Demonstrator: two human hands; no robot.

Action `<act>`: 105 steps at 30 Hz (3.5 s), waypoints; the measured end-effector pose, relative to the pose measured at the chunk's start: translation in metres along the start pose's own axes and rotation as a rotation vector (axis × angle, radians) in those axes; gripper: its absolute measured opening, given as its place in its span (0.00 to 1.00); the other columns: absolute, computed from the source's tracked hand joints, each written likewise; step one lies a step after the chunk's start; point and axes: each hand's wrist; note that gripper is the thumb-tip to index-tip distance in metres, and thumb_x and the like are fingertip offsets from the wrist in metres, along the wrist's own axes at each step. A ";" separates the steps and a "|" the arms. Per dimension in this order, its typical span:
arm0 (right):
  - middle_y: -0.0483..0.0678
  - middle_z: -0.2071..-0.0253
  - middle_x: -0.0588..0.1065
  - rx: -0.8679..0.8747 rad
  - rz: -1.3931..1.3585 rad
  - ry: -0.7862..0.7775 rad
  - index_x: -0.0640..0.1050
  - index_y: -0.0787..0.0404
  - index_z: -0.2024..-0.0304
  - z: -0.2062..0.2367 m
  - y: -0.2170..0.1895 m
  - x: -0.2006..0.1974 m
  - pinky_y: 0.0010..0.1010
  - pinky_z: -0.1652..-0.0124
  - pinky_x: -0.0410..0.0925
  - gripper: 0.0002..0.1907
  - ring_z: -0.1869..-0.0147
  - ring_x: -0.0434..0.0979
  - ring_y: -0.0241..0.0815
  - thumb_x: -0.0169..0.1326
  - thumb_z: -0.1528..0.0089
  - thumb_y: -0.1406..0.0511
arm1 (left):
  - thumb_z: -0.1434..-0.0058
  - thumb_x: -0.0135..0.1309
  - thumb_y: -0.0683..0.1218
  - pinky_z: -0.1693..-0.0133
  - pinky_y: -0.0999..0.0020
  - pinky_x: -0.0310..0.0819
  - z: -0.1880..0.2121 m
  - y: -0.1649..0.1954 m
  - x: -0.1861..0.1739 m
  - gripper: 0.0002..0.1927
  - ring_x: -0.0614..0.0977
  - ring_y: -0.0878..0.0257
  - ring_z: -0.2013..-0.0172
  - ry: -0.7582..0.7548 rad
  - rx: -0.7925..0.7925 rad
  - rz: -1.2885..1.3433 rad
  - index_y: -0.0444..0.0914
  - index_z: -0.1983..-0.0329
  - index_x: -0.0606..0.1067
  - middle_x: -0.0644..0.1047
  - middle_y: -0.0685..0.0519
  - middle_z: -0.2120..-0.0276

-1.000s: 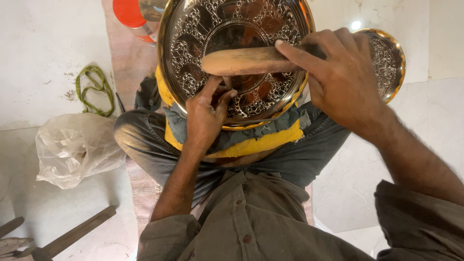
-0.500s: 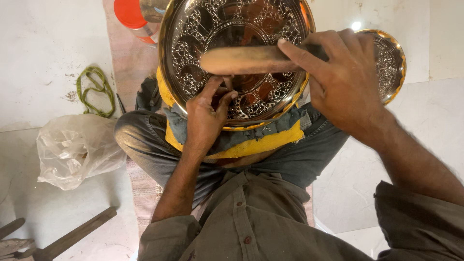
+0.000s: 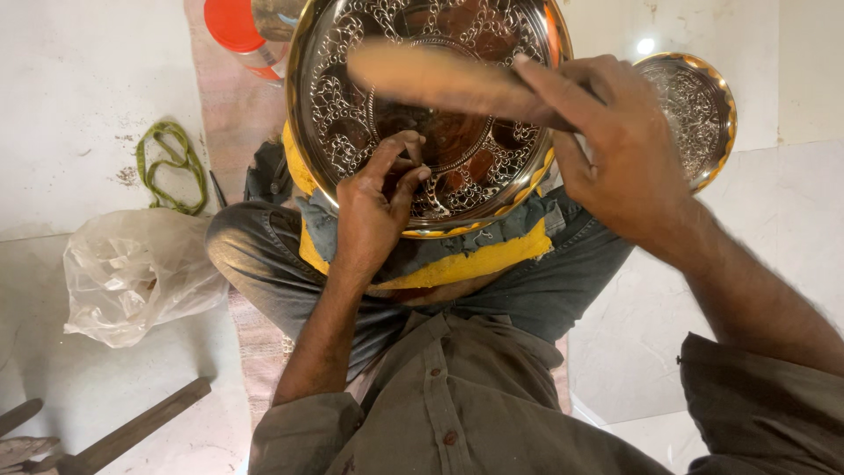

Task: The person sits cross-legged and uses a wooden mallet to tap a small metal piece on a large ornate metal plate. They then switch to a grinding wheel to grind the same small metal piece against the plate's surface.

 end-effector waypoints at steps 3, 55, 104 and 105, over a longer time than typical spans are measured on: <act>0.50 0.41 0.75 -0.160 0.500 -0.066 0.74 0.44 0.26 0.001 0.001 0.000 0.48 0.39 0.62 0.31 0.43 0.72 0.47 0.57 0.31 0.72 | 0.36 0.60 0.36 0.54 0.68 0.86 -0.002 0.000 -0.001 0.22 0.89 0.61 0.55 -0.016 -0.020 -0.062 0.40 0.39 0.73 0.85 0.47 0.58; 0.52 0.48 0.75 -0.179 0.400 0.046 0.74 0.54 0.32 0.001 -0.008 -0.011 0.45 0.43 0.64 0.30 0.44 0.72 0.50 0.56 0.37 0.76 | 0.36 0.60 0.37 0.58 0.67 0.85 -0.009 -0.003 -0.010 0.23 0.89 0.63 0.59 -0.112 0.018 -0.063 0.42 0.38 0.73 0.85 0.47 0.60; 0.47 0.46 0.73 0.019 0.141 0.095 0.71 0.50 0.28 0.025 -0.001 0.016 0.44 0.44 0.66 0.31 0.45 0.73 0.44 0.58 0.33 0.73 | 0.38 0.55 0.29 0.60 0.69 0.83 -0.025 0.004 -0.024 0.28 0.89 0.62 0.58 -0.311 0.049 -0.027 0.42 0.36 0.72 0.84 0.45 0.58; 0.47 0.46 0.74 -0.058 0.374 0.091 0.73 0.49 0.29 0.025 -0.001 0.016 0.47 0.43 0.65 0.31 0.45 0.73 0.46 0.59 0.33 0.75 | 0.38 0.54 0.30 0.62 0.68 0.83 -0.025 0.004 -0.025 0.29 0.90 0.63 0.59 -0.334 -0.005 -0.057 0.43 0.35 0.72 0.85 0.45 0.61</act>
Point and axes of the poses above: each hand's wrist, its own z-axis away from the middle knuckle, its own x-axis out of the palm, y = z × x
